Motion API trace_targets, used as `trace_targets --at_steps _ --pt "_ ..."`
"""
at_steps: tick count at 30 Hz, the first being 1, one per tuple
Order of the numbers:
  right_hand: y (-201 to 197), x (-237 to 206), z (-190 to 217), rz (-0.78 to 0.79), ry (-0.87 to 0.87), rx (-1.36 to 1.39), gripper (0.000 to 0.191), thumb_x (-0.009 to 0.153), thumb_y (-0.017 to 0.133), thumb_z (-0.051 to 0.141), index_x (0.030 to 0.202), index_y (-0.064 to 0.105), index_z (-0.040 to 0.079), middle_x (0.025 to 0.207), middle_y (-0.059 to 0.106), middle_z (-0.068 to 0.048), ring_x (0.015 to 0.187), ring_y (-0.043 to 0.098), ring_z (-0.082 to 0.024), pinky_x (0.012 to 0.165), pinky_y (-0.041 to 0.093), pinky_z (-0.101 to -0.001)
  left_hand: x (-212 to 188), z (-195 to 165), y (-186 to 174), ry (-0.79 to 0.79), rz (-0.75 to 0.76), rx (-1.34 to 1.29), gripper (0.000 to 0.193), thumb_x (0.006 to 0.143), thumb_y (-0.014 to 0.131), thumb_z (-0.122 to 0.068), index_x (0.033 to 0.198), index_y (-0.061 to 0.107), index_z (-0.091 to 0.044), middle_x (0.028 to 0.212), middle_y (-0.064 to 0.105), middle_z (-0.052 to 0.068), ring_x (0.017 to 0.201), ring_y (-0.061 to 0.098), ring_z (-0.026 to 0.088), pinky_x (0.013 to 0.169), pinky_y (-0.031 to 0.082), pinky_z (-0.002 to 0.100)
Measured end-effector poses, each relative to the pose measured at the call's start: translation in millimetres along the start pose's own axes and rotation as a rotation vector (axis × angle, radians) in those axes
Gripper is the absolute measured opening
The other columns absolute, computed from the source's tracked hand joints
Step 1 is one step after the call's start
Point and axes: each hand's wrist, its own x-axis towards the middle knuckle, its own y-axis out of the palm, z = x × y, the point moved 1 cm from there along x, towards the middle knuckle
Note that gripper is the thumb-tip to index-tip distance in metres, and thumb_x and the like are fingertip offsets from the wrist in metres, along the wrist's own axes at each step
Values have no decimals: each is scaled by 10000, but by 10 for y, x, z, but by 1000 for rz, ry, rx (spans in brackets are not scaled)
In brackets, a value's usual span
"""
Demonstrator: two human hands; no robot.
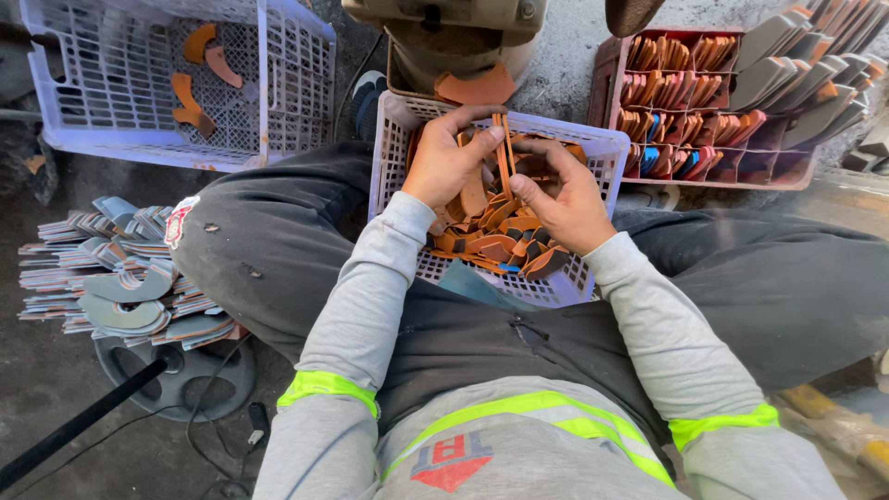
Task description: The person sits cross-legged and repeatedly picks orange rubber shoe parts from a white basket, inspects them, and places them into a pink organizer box. The person handles the parts one at a time, turning them over and checking edges before stacking them in the organizer.
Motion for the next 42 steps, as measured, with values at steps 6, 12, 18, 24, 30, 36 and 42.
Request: trace_targets --at_steps 6,12,18,24,30,36,42 --pt "30 -8 55 17 -23 50 546 1000 729 153 1472 486 24 1367 639 -106 1263 647 -190 1070 545 -329 2 -7 -14 23 26 -27 428 995 725 -184 1365 647 17 965 724 61 703 661 89 608 583 247" --pt "40 -33 263 -54 -198 -282 591 937 803 126 1457 549 4 1349 685 -137 1244 663 -223 1094 503 -361 -24 -85 -9 9 29 -120 469 1010 717 -211 1406 618 20 1027 730 64 719 669 98 650 569 239" --pt "60 -71 345 -132 -269 -410 579 910 836 156 1417 599 3 1336 695 -151 1234 681 -224 1077 522 -349 -61 -162 -8 -30 97 -227 470 1027 698 -184 1447 595 -2 1062 714 61 758 668 102 682 574 243" --pt "38 -82 231 -113 -279 -328 562 959 770 148 1456 554 -6 1371 664 -179 1256 668 -262 1084 529 -367 -58 -166 -14 -5 101 -223 454 1043 690 -178 1450 599 2 1158 711 89 905 681 127 793 587 261" --pt "-65 -6 51 -39 10 462 468 1107 438 154 1532 454 -41 1382 635 -194 1237 669 -269 1051 586 -416 -49 -203 -21 -41 68 -289 458 1007 695 -182 1401 592 28 1213 711 141 1078 737 217 924 635 346" --pt "-67 5 46 -10 7 532 477 1095 413 131 1540 417 -43 1419 600 -177 1268 648 -261 1057 580 -441 -50 -223 -41 -46 55 -259 473 1003 703 -193 1399 591 41 1180 724 165 1057 736 218 919 630 346" --pt "-46 19 92 -6 9 444 480 1069 505 136 1515 458 -36 1391 629 -150 1235 660 -237 1044 583 -416 -28 -147 -50 -62 28 -234 475 989 728 -219 1370 617 42 1110 732 132 916 722 166 797 611 294"
